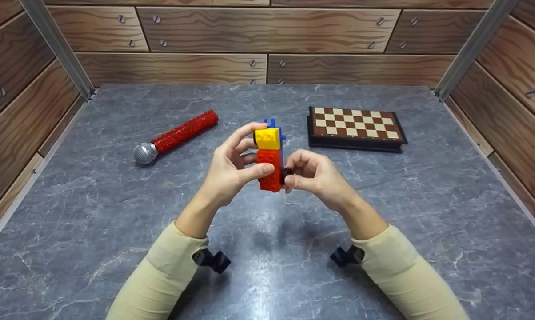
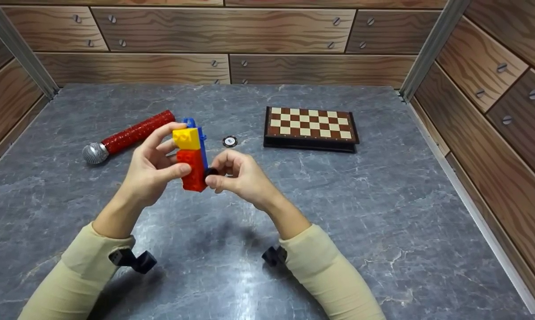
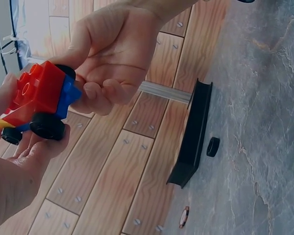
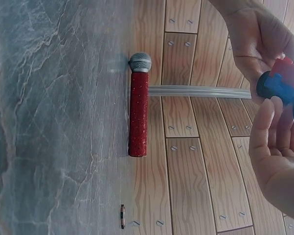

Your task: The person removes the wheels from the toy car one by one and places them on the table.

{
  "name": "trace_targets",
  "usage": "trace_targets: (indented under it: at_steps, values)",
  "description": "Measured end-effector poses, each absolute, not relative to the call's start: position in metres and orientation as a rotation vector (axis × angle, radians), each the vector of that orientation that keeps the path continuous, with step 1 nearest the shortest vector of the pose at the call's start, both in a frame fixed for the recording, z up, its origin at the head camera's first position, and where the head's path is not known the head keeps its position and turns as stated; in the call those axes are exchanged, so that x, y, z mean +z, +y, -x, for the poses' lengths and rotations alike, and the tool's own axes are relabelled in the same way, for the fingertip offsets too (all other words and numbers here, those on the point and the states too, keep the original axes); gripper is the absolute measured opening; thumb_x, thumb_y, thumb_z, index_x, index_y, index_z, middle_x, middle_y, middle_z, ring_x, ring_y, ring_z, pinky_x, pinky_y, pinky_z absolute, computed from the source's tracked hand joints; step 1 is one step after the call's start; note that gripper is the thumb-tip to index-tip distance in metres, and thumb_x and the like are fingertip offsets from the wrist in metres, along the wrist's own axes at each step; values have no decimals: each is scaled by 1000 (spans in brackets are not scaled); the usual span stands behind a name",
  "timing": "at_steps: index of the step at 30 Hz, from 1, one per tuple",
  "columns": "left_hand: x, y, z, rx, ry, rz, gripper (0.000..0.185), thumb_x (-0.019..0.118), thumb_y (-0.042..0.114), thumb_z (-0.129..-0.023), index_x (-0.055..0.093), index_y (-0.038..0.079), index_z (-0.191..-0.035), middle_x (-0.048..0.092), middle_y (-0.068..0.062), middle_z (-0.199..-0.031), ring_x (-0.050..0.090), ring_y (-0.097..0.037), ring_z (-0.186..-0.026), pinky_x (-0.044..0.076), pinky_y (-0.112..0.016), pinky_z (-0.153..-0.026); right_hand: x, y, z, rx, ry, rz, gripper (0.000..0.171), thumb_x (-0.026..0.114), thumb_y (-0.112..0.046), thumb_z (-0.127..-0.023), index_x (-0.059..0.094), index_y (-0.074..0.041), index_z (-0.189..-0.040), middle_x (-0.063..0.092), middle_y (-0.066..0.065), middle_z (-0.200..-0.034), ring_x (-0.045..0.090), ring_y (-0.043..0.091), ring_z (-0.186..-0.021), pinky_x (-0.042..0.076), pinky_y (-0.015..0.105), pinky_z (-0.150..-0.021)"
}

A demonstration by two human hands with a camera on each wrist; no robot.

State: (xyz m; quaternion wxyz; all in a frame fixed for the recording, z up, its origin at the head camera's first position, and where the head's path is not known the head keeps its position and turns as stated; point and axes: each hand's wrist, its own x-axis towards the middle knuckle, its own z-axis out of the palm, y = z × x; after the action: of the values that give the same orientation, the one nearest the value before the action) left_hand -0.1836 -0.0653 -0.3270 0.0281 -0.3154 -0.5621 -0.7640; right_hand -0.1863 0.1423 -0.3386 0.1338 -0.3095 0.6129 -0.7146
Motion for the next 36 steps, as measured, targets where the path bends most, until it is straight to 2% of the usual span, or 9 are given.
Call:
trace_targets:
  at_steps: [6,18,26,36]
  values:
    - [-328,-64,184,-2381,-1730,991,62,75,4,-77,45,4,-132,57,-22,-109,60,-40,-86,49,-54,-80,-341,142,186,-2059,1772,948,21,70,-10,-83,52,-1,-89,57,10,-87,57,20,-76,53,29,-66]
    - [-327,-63,185,-2385,-1761,1079,67,78,6,-74,44,6,-132,57,-23,-105,60,-39,-84,50,-51,-79,-340,144,182,-2118,1832,951,16,71,-5,-80,56,0,-83,60,7,-82,58,16,-71,51,25,-65]
    - [-326,-62,181,-2335,-1750,1091,67,77,5,-74,44,5,-132,58,-21,-106,59,-38,-86,51,-50,-79,-337,146,180,-2110,1877,968,30,74,1,-75,50,18,-82,64,7,-77,60,15,-68,53,26,-64]
    - [-327,-61,180,-2314,-1730,1094,66,76,5,-75,43,5,-132,58,-21,-107,59,-39,-88,53,-49,-74,-332,144,177,-2098,1982,898,28,76,2,-73,53,18,-81,65,7,-75,60,15,-66,52,25,-61]
